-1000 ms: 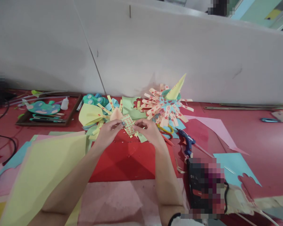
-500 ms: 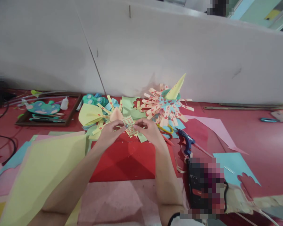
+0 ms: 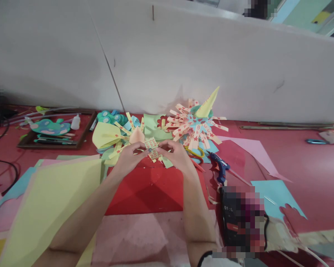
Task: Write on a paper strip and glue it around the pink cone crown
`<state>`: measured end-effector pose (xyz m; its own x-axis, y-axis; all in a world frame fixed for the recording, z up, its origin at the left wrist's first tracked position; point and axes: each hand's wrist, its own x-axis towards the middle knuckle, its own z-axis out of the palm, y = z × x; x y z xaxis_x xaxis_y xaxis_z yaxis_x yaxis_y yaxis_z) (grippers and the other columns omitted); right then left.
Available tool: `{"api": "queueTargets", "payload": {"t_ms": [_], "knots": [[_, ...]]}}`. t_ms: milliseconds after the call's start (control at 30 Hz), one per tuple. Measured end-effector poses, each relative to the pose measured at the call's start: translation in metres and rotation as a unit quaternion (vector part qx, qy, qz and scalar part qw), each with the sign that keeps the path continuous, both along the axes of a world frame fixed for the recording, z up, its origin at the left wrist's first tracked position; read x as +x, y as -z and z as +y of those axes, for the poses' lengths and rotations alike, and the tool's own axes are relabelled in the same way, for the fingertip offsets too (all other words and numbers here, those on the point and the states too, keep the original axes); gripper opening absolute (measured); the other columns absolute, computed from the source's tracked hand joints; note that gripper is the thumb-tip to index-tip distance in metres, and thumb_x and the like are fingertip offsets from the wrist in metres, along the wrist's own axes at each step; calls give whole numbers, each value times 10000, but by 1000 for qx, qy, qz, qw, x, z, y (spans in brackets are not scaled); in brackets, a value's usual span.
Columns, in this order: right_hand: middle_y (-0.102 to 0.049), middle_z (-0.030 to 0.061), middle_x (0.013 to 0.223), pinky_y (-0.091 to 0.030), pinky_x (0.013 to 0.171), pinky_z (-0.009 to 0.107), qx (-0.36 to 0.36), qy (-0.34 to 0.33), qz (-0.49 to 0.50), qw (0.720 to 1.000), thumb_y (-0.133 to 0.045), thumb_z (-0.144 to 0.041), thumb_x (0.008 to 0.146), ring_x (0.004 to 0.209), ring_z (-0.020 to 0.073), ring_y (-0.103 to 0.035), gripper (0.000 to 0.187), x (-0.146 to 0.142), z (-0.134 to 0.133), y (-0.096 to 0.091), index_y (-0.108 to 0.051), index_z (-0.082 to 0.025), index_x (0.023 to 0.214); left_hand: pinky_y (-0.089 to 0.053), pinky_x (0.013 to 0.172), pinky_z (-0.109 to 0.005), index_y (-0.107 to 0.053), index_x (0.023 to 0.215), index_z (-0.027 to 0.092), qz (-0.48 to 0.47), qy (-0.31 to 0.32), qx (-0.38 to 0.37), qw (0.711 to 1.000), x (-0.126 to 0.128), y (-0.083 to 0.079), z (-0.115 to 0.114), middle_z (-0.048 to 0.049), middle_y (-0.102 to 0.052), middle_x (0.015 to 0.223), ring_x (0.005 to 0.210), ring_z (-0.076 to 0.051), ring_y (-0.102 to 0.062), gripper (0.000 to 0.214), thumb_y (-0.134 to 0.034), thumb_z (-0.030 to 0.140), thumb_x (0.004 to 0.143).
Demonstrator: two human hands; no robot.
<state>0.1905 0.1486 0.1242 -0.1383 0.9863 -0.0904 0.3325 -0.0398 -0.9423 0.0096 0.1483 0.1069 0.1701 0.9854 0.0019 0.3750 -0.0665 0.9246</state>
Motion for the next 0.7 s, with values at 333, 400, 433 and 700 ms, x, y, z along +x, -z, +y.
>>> {"api": "queueTargets", "payload": {"t_ms": [333, 400, 433, 700], "knots": [[-640, 24, 778, -431, 664, 269, 12, 29, -16, 999, -646, -390, 708, 698, 133, -562, 210, -2, 0, -2, -627, -183, 744, -435, 654, -232, -541, 672, 195, -1, 13, 0, 1000, 1, -1, 0, 20, -609, 712, 714, -137, -594, 180, -572, 356, 747], [-636, 22, 777, -428, 664, 267, 14, 29, -14, 999, -647, -386, 705, 691, 128, -556, 207, -2, 0, -2, -619, -182, 730, -441, 660, -234, -550, 682, 196, -3, 14, -1, 1000, 1, 0, -1, 19, -616, 719, 709, -135, -597, 171, -569, 352, 749], [-633, 20, 773, -426, 665, 265, 15, 29, -13, 999, -649, -383, 703, 689, 126, -552, 206, -2, 0, -2, -616, -181, 722, -443, 662, -235, -554, 687, 196, -3, 14, -2, 1000, 1, 1, -1, 19, -619, 724, 710, -135, -599, 166, -566, 349, 751], [-636, 23, 783, -404, 632, 262, 17, 41, -20, 999, -629, -398, 715, 677, 124, -539, 217, -2, -1, -4, -612, -182, 724, -467, 736, -278, -577, 820, 196, 2, 24, 3, 1000, 3, 1, -1, -18, -636, 863, 816, -164, -606, 187, -589, 358, 726]]}}
